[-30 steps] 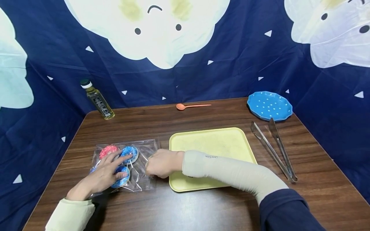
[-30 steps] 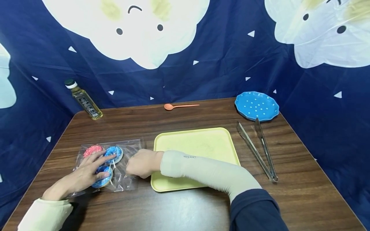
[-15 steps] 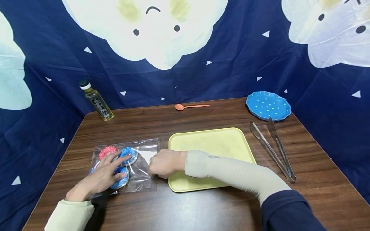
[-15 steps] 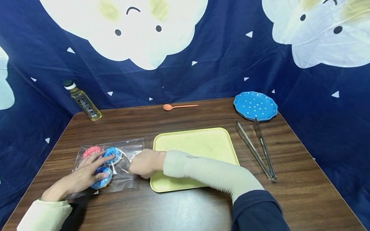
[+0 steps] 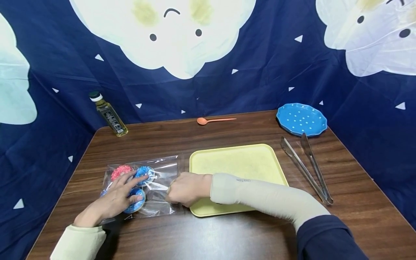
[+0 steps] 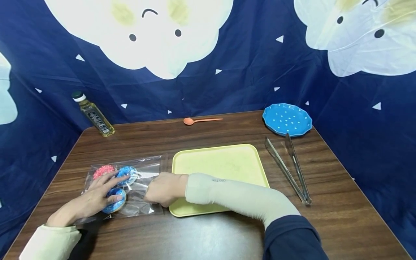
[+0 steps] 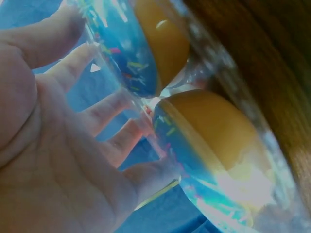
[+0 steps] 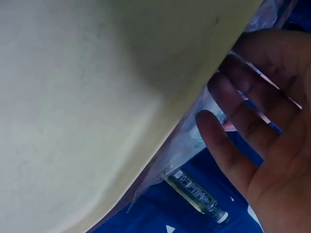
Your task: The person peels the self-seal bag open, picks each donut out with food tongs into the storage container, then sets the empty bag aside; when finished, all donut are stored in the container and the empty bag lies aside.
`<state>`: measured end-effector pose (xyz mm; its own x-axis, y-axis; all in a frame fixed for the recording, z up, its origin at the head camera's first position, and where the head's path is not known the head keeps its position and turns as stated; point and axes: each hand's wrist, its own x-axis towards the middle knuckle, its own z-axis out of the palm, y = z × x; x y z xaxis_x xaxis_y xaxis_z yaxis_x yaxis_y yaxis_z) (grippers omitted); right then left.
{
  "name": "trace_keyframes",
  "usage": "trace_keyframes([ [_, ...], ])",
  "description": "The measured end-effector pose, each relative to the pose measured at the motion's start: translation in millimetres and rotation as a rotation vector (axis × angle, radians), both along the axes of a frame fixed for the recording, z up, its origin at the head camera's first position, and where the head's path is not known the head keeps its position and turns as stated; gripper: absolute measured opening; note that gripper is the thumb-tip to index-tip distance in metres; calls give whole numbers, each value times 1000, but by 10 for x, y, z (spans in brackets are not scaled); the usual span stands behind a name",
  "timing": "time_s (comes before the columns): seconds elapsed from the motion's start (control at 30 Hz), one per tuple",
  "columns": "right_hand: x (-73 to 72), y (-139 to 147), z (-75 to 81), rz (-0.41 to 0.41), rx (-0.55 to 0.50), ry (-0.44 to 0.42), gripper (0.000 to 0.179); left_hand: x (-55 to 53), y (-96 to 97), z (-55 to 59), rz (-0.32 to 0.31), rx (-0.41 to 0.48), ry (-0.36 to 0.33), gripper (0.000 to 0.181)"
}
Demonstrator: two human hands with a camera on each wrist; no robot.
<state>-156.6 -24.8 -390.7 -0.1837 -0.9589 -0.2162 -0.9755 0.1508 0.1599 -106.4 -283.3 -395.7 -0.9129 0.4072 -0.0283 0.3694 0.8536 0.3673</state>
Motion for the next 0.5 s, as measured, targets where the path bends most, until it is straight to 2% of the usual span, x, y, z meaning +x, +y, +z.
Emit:
trace_keyframes([
  [0.07,31,17,9,12,-7,-8,16,4,-8,13,-2,-8,11,57],
  [0.2,140,91,47,66,-36,33,9,23,-14,49,14,-39,25,56],
  [0.3,212,185,99,96,-55,67,17,28,2,88,54,-65,26,55],
  [0.4,238,306,139,107,-88,73,22,6,35,133,92,-88,25,58],
  [0.5,231,448,141,100,-150,83,14,-38,79,162,99,-106,26,62],
])
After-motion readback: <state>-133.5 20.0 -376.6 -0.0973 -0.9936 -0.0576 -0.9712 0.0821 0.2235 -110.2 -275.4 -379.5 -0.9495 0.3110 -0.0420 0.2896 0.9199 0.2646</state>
